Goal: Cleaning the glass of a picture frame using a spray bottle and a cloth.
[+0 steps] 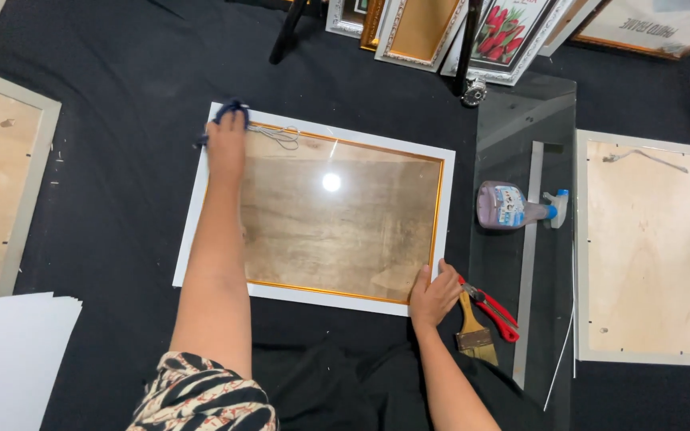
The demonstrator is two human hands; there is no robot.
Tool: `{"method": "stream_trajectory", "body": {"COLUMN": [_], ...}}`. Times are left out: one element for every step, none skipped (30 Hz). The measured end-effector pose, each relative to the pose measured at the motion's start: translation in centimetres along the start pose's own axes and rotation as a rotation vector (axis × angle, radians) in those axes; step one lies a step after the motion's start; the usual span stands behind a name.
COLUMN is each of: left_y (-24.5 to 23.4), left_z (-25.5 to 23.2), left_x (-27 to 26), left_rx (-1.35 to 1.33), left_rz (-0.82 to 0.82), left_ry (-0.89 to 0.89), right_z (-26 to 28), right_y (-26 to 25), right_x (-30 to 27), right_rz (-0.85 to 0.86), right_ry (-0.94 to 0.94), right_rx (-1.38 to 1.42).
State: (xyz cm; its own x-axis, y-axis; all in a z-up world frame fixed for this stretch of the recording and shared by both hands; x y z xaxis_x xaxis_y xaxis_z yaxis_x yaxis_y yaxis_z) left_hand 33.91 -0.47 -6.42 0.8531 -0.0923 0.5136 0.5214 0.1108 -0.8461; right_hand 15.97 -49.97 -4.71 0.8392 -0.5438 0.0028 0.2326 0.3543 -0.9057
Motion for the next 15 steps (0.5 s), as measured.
{"method": "stream_trajectory", "body": {"left_y": [1.3, 2.4, 3.2, 2.8, 2.8, 2.8, 2.5, 2.5, 2.4, 2.0, 1.8, 1.6, 1.1, 0.8, 0.4], "left_z": [1.0, 2.3, 3.5, 1.6, -0.1, -1.8, -4.8, -7.9, -10.9, -13.8, -16.8, -20.0, -19.5, -19.4, -19.3], "left_x": [-0.7, -1.4, -2.6, -2.1, -0.8, 0.5, 1.3, 2.2, 2.7, 2.9, 3.3, 3.6, 3.5, 3.4, 3.2], "left_rx": [0.003, 0.043, 0.083, 0.086, -0.046, -0.179, -0.18, -0.271, -0.36, -0.359, -0.471, -0.583, -0.583, -0.583, -0.582], "left_rz": [0.002, -0.035, -0.067, -0.059, -0.05, -0.041, -0.045, -0.015, 0.022, 0.023, 0.055, 0.087, 0.086, 0.136, 0.185], "left_ry": [-0.003, -0.066, -0.125, -0.124, -0.172, -0.218, -0.22, -0.183, -0.147, -0.149, -0.077, -0.004, -0.002, 0.05, 0.099], "right_z": [0.1, 0.2, 0.1, -0.1, 0.1, 0.4, 0.3, 0.2, 0.0, 0.0, 0.0, 0.0, 0.1, 0.1, -0.1], "right_y": [0.1, 0.1, 0.0, -0.1, -0.1, -0.1, -0.1, 0.0, 0.2, 0.1, 0.1, 0.1, 0.1, 0.2, 0.2], "right_x": [0.2, 0.3, 0.0, -0.5, -0.3, -0.1, 0.0, 0.1, -0.2, -0.1, -0.1, -0.1, -0.1, -0.1, 0.0], "right_rz": [0.003, -0.002, -0.003, 0.005, 0.0, -0.004, -0.008, -0.009, -0.004, -0.002, 0.009, 0.019, 0.018, 0.029, 0.04], "right_ry": [-0.003, -0.007, -0.007, -0.005, 0.001, 0.007, 0.004, 0.005, 0.007, 0.005, 0.009, 0.013, 0.014, 0.023, 0.03], "right_rx": [0.0, -0.008, -0.018, -0.021, -0.022, -0.022, -0.022, -0.028, -0.037, -0.038, -0.041, -0.044, -0.043, -0.037, -0.034]}}
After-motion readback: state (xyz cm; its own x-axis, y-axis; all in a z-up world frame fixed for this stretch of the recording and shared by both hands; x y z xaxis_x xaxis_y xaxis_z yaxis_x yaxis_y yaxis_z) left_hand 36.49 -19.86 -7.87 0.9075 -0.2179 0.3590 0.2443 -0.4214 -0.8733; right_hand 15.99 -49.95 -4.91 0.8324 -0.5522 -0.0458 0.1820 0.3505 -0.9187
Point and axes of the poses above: each hand's wrist, its own x-axis towards the middle knuckle, its own y-axis out of the palm, z = x × y, the point moved 4 cm from there along x, towards the middle knuckle, and after that the axes turned 13 degrees about y, right-handed, at the moved point
